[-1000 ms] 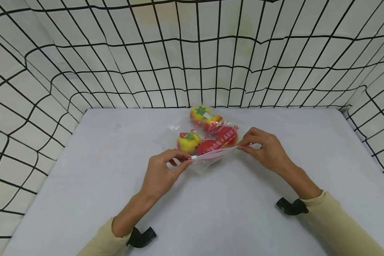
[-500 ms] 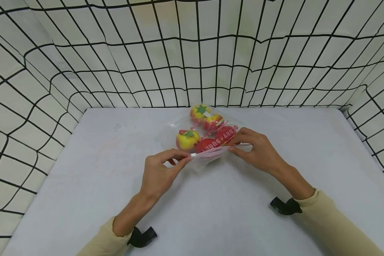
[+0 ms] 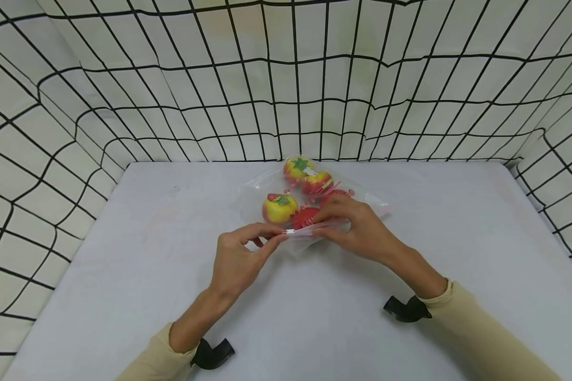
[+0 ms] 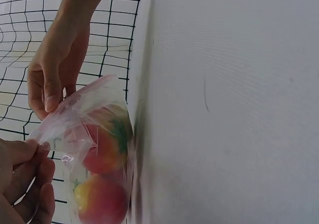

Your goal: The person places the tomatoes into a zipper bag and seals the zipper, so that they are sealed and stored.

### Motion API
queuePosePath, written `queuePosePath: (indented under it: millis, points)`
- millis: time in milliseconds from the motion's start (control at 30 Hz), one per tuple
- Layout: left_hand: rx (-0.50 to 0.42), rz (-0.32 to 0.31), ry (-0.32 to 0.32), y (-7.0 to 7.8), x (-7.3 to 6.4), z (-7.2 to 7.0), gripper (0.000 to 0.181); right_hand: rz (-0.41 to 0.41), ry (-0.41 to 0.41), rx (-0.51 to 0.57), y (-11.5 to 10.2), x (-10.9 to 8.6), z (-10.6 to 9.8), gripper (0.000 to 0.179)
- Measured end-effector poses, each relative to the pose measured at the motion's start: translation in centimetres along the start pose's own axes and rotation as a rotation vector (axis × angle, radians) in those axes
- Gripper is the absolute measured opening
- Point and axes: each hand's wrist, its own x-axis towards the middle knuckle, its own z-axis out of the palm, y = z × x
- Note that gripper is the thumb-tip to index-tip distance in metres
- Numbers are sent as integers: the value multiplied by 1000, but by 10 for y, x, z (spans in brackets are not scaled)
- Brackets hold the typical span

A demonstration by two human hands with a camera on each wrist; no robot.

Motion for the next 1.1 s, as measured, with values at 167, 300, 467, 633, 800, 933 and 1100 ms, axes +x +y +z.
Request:
queuePosePath:
  millis: [167,300,467,633,800,933,1100]
  points:
    - [-8,22,-2,-2,-1,0,12,-4,-40,34,-9,6,8,24]
    - [-9,34,0,-2,-1,0,12,-2,-73,55,-15,10,14,25]
    - [-15,43,-5,-3,0,0,11,-29,-77,62,-19,13,21,24]
    - [-33,51,-24,-3,0,0,10,-43,-60,45,-22,14,24,24]
    - [-40,62,-22,-2,0,0,10,-36,-56,39,-22,15,26,22]
    - [-40,66,-17,-2,0,-1,11,-36,-46,36,-21,15,27,21]
    - [-24,63,-18,-1,-2,-1,10,-50,-22,39,-21,14,29,20]
